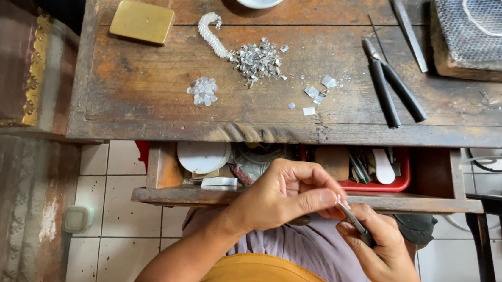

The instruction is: The person is using pliers to shape and assemble small silver components into a jewelry piece at a workbench.

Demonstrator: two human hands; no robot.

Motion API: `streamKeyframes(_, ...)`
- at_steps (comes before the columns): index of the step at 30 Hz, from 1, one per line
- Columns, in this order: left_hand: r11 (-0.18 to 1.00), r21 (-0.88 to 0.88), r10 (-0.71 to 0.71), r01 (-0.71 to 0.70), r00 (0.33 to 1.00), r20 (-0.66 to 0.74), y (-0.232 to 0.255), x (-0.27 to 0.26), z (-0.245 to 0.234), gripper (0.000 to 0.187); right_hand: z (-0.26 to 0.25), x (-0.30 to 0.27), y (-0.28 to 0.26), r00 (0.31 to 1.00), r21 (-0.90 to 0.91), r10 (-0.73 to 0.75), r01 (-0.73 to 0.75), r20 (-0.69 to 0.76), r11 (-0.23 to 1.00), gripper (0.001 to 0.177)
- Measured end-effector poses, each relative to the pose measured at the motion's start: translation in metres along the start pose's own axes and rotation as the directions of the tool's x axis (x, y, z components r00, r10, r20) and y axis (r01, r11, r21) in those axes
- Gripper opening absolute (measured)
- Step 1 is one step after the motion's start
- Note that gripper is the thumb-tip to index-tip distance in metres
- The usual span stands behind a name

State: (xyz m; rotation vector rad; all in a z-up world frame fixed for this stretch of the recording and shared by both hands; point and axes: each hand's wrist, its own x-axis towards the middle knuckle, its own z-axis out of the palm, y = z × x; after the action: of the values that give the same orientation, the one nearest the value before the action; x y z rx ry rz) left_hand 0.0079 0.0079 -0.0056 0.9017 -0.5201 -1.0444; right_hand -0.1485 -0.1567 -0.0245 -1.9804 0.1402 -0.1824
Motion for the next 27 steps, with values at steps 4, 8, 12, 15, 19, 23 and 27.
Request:
streamKeyframes(4,0.991,0.041,0.124,-0.126,0.991,0.041,-0.016,0.002,0.007,0.03,0.014,-0.023,0.033,0.985,0.042,0.001,0.006,-0.172,0.999,0.019)
streamKeyframes(8,0.986,0.003,0.166,-0.167,0.985,0.042,-0.026,0.005,0.007,0.026,0.023,-0.032,0.05,0.943,-0.094,-0.14,0.117,-0.302,0.989,0.028)
streamKeyframes(12,0.944,0.191,0.258,-0.27,0.962,0.086,-0.021,0.007,0.003,0.02,0.025,-0.029,0.044,0.938,-0.18,-0.18,0.13,-0.295,0.975,0.023)
streamKeyframes(15,0.846,0.379,0.345,-0.376,0.926,0.152,-0.015,0.008,-0.001,0.018,0.014,-0.017,0.013,0.981,-0.079,-0.066,0.052,-0.181,0.995,0.018)
streamKeyframes(19,0.897,0.317,0.263,-0.309,0.948,0.179,-0.004,0.004,-0.001,0.019,0.005,-0.012,-0.002,0.998,0.049,0.014,-0.011,-0.063,0.999,0.024)
streamKeyframes(23,0.795,0.472,0.343,-0.38,0.924,0.167,0.0,0.005,0.001,0.018,0.003,-0.011,-0.002,0.998,0.079,0.056,-0.054,-0.028,0.995,0.025)
streamKeyframes(27,0.726,0.561,0.416,-0.397,0.904,0.101,0.005,0.005,0.007,0.016,0.009,-0.02,-0.001,0.975,-0.253,0.023,-0.08,-0.22,0.964,0.043)
